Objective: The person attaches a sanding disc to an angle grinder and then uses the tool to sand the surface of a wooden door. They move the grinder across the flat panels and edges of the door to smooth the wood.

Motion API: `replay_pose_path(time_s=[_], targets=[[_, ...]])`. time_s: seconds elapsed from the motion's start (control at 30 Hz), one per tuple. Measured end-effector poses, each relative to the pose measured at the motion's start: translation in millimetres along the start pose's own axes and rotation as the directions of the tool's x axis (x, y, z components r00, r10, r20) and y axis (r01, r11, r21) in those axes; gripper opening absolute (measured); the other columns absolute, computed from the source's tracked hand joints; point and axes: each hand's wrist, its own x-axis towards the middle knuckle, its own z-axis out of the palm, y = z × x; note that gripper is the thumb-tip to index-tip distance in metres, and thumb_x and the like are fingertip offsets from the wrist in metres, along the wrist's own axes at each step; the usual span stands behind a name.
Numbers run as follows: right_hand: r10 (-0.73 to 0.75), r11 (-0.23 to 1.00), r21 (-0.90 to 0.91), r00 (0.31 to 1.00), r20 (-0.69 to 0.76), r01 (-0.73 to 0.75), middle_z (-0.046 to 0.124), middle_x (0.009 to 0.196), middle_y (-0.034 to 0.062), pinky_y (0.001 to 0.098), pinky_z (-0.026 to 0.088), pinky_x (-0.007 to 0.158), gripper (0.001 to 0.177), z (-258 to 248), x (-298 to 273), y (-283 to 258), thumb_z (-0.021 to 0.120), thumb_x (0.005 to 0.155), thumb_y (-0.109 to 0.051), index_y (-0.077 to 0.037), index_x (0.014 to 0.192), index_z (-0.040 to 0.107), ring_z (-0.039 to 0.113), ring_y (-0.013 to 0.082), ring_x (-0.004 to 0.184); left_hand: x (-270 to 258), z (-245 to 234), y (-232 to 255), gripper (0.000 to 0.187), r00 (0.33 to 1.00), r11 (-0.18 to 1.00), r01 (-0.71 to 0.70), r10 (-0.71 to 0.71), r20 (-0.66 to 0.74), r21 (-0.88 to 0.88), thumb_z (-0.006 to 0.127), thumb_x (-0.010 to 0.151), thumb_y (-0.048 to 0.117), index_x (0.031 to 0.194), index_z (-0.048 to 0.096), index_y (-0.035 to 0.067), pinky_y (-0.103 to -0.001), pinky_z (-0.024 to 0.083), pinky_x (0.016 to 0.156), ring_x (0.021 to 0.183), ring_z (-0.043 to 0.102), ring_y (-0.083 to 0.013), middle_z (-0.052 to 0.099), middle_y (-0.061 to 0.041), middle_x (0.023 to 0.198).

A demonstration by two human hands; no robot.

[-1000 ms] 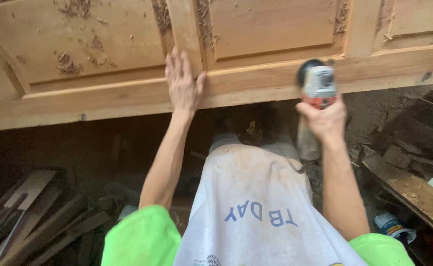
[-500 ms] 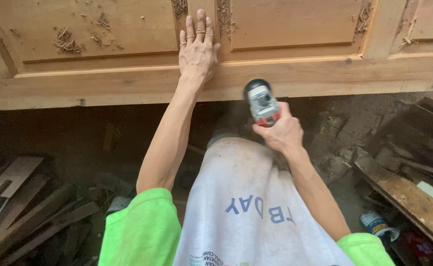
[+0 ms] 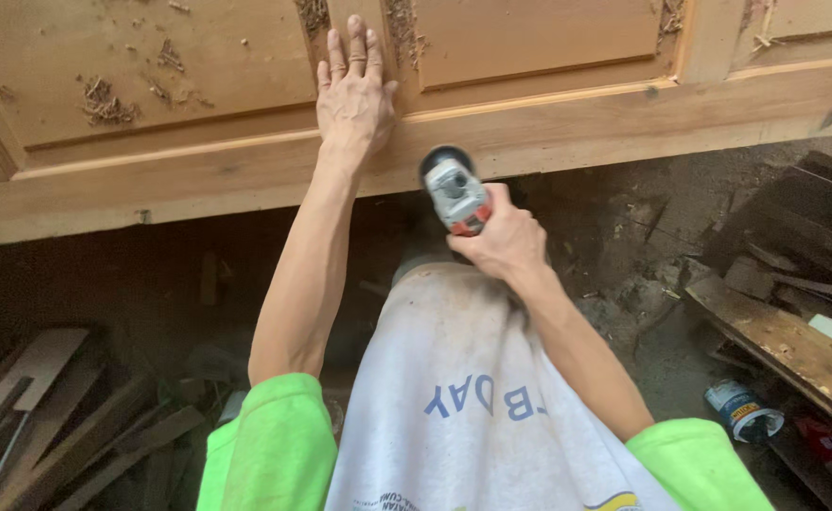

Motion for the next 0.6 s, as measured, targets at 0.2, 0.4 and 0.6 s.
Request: replay_pose_path(time_s=[0.2, 0.4, 0.6], targets=[[0.001, 1.0, 0.024, 1.0, -0.031, -0.001, 0.075, 0.104, 0.0186, 0.049, 0.055, 0.09, 0.084, -18.7, 3.0, 6.0, 0.085, 0.061, -0.047, -0.016, 0.132, 0.054, 0.072, 0.0396, 0.098, 1.5, -12.8, 1.4, 0.072, 0.998, 1.0, 0.02, -0.021, 0.061, 0.007, 0.05, 0.107, 0.036, 0.165, 0.018, 0.008, -0.055, 0.017, 0.126, 0.158, 0.005, -0.0387, 0.0, -0.01, 0.172], [0.158, 0.985, 0.085, 0.979, -0.128, -0.148, 0.073, 0.11, 0.0179, 0.0465, 0.055, 0.089, 0.082, -45.6, 10.5, 72.9, 0.086, 0.061, -0.049, -0.013, 0.129, 0.058, 0.072, 0.0358, 0.099, 0.8, -15.7, 3.9, 0.084, 0.999, 1.0, 0.014, -0.015, 0.045, 0.02, 0.059, 0.102, 0.043, 0.165, 0.018, 0.005, -0.054, 0.018, 0.126, 0.157, 0.005, -0.039, 0.0, -0.012, 0.171], [0.166, 0.942, 0.333, 0.922, -0.349, -0.043, 0.073, 0.112, 0.0172, 0.0408, 0.056, 0.092, 0.079, -63.7, 16.8, 132.4, 0.087, 0.063, -0.048, -0.004, 0.123, 0.061, 0.072, 0.0296, 0.101, -0.3, -13.4, 2.3, 0.089, 1.0, 1.0, -0.005, 0.006, 0.024, -0.02, 0.065, 0.097, 0.045, 0.163, 0.02, 0.004, -0.054, 0.021, 0.125, 0.157, 0.007, -0.0411, 0.004, -0.013, 0.17]])
